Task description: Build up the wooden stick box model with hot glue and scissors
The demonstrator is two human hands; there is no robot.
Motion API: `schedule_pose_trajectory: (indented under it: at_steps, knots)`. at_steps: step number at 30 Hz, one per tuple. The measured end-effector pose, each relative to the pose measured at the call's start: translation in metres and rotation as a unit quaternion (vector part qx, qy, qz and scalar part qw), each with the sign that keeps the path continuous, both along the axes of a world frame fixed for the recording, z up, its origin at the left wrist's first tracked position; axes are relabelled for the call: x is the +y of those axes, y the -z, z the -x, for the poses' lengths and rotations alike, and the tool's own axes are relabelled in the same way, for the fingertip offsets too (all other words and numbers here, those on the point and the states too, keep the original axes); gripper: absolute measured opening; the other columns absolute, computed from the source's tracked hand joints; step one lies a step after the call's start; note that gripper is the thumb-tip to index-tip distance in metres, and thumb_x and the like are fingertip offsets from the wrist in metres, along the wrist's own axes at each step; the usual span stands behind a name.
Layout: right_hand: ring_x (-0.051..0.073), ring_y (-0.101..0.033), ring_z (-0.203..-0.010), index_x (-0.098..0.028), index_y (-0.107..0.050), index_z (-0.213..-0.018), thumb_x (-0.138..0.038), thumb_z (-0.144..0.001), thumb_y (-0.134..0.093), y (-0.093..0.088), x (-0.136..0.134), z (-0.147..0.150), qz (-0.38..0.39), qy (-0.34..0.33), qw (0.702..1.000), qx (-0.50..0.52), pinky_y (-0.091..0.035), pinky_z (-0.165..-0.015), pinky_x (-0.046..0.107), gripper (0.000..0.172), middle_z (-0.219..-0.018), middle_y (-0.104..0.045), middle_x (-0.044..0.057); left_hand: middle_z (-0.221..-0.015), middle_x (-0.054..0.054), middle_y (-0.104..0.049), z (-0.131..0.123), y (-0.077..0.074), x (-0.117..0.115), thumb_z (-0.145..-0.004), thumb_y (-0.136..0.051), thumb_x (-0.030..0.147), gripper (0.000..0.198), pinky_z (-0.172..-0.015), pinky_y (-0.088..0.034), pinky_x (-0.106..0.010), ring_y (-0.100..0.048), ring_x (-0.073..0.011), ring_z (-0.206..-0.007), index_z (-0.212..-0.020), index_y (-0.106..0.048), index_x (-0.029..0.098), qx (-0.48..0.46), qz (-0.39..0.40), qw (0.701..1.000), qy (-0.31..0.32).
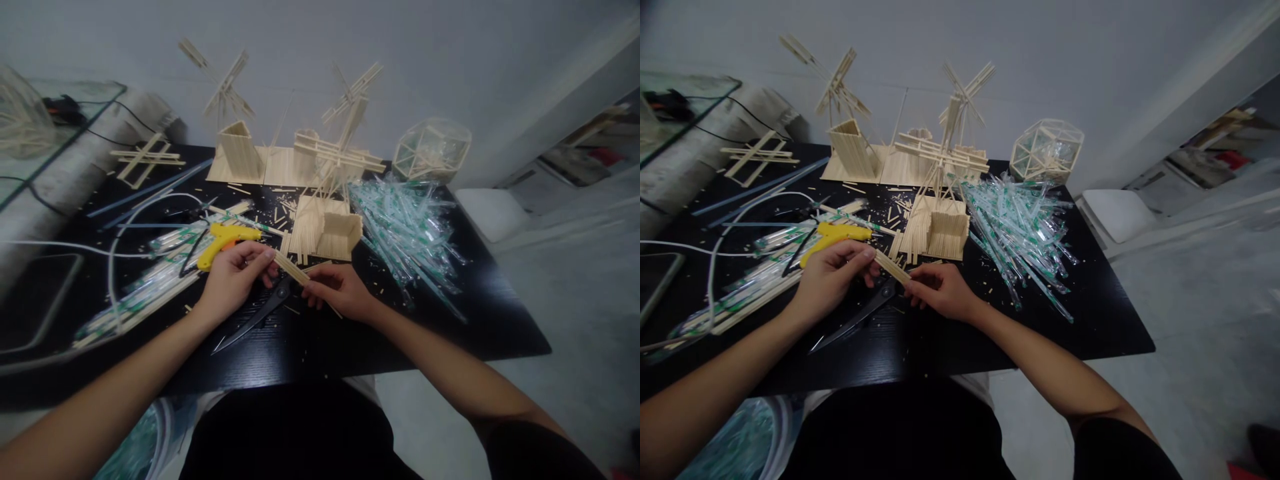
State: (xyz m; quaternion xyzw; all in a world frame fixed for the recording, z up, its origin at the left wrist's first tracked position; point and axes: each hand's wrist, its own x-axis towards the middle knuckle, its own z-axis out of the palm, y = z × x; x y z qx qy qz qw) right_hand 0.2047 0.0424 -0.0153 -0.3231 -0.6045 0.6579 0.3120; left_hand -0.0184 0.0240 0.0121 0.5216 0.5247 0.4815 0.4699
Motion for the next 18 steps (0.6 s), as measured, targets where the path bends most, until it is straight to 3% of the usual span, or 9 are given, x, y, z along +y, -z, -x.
schedule_pose_trajectory:
  at_steps: [18]
  knots:
    - [0.010,-0.064,-0.053,-0.014,-0.072,-0.085,-0.043,-0.084,-0.078,-0.0048,0.0020,-0.0006,0.052,0.016,0.998,0.020,-0.052,-0.047,0.020,0.030,-0.066,-0.069,0.001,-0.073,-0.004,-0.071,0.0040,0.0034,0.0012,-0.089,-0.068,0.043,0.029,-0.058,-0.057,-0.027,-0.067,-0.0151,-0.059,-0.084,-0.069,0.015,-0.060,0.012,0.998,0.006]
